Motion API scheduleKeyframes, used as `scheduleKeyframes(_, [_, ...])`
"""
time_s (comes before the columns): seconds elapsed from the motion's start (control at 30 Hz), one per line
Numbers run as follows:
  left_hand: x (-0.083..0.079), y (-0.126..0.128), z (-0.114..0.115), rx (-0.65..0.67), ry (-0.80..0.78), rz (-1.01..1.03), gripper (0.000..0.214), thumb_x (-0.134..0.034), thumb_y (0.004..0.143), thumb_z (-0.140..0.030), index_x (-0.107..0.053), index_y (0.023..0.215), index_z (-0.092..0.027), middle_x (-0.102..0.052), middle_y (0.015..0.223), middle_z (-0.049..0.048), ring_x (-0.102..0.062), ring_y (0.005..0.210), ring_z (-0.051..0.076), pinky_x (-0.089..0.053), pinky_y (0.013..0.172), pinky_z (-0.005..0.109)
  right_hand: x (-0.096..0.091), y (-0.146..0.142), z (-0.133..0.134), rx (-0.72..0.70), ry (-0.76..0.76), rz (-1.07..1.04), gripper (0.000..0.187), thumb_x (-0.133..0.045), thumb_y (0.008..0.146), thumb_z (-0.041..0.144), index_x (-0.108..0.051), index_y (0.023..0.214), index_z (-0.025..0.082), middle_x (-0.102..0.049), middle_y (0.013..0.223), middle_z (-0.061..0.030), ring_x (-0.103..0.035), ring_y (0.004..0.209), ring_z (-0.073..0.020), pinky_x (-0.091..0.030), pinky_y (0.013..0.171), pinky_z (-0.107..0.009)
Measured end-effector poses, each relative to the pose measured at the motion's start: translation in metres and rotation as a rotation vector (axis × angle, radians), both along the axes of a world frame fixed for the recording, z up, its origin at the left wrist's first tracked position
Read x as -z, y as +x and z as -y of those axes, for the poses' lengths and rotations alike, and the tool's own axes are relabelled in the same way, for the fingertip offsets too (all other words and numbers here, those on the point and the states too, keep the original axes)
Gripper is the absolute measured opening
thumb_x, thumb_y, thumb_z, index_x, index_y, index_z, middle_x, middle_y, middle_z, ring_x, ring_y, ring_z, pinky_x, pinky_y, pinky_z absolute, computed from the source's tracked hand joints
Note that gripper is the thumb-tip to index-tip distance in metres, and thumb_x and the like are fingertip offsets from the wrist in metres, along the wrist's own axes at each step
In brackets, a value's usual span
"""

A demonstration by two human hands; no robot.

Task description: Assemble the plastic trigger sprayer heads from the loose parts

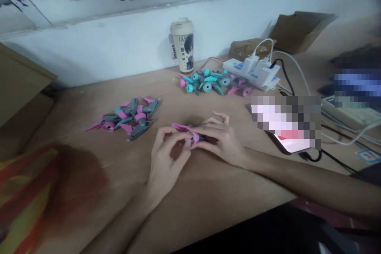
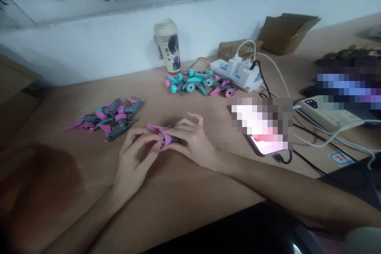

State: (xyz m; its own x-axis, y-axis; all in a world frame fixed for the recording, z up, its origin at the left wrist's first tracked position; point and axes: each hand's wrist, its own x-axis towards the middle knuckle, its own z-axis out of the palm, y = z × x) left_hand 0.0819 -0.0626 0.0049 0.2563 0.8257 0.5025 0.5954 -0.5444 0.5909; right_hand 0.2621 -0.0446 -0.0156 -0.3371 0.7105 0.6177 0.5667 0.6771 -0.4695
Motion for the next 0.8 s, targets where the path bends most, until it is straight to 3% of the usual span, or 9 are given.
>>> scheduleKeyframes(0.17, [-0.0007,-0.0025,-0.007,-0.014,0.013,0.011,0.01,-0.064,0.076,-0.02,-0.066,0.085,-0.025,-0.052,0.09,0.0017,-0.054,0.082,0.014,-0.049,0.069,0.027,0.0021,0.0001,0.0005,-0.007,0.013,0.018,0.035,-0.061,0.082,0.036,-0.057,0.117,0.036,-0.071,0.092,0.0047,-0.061,0.09,-0.0134,-0.019,0.102,-0.039])
scheduleKeyframes(0.33, [-0.0037,-0.0039,-0.0095,0.013,0.002,-0.041,0.006,-0.064,0.075,-0.018,-0.066,0.078,-0.023,-0.055,0.087,0.0009,-0.056,0.082,0.014,-0.048,0.075,0.029,0.0051,0.0007,0.0005,-0.036,0.034,-0.012,0.035,-0.061,0.081,0.039,-0.059,0.115,0.033,-0.071,0.088,0.0043,-0.061,0.09,-0.0134,-0.019,0.102,-0.039])
scheduleKeyframes(0.5, [-0.0003,-0.0004,-0.0067,-0.074,0.023,-0.053,0.003,-0.066,0.074,-0.021,-0.067,0.077,-0.022,-0.056,0.083,0.0006,-0.057,0.076,0.014,-0.047,0.071,0.029,0.0062,-0.0007,-0.0015,-0.026,0.055,0.013,0.03,-0.059,0.084,0.036,-0.06,0.114,0.033,-0.071,0.09,0.0041,-0.061,0.09,-0.0134,-0.018,0.102,-0.039])
scheduleKeyframes(0.8, [0.0016,0.0041,-0.0005,-0.183,-0.177,-0.042,0.014,-0.062,0.079,-0.033,-0.065,0.074,-0.021,-0.057,0.077,-0.001,-0.055,0.067,0.012,-0.045,0.064,0.026,0.0069,-0.0036,-0.0018,-0.003,0.095,0.034,0.023,-0.055,0.087,0.032,-0.063,0.109,0.03,-0.072,0.088,0.0035,-0.061,0.089,-0.0135,-0.018,0.102,-0.039])
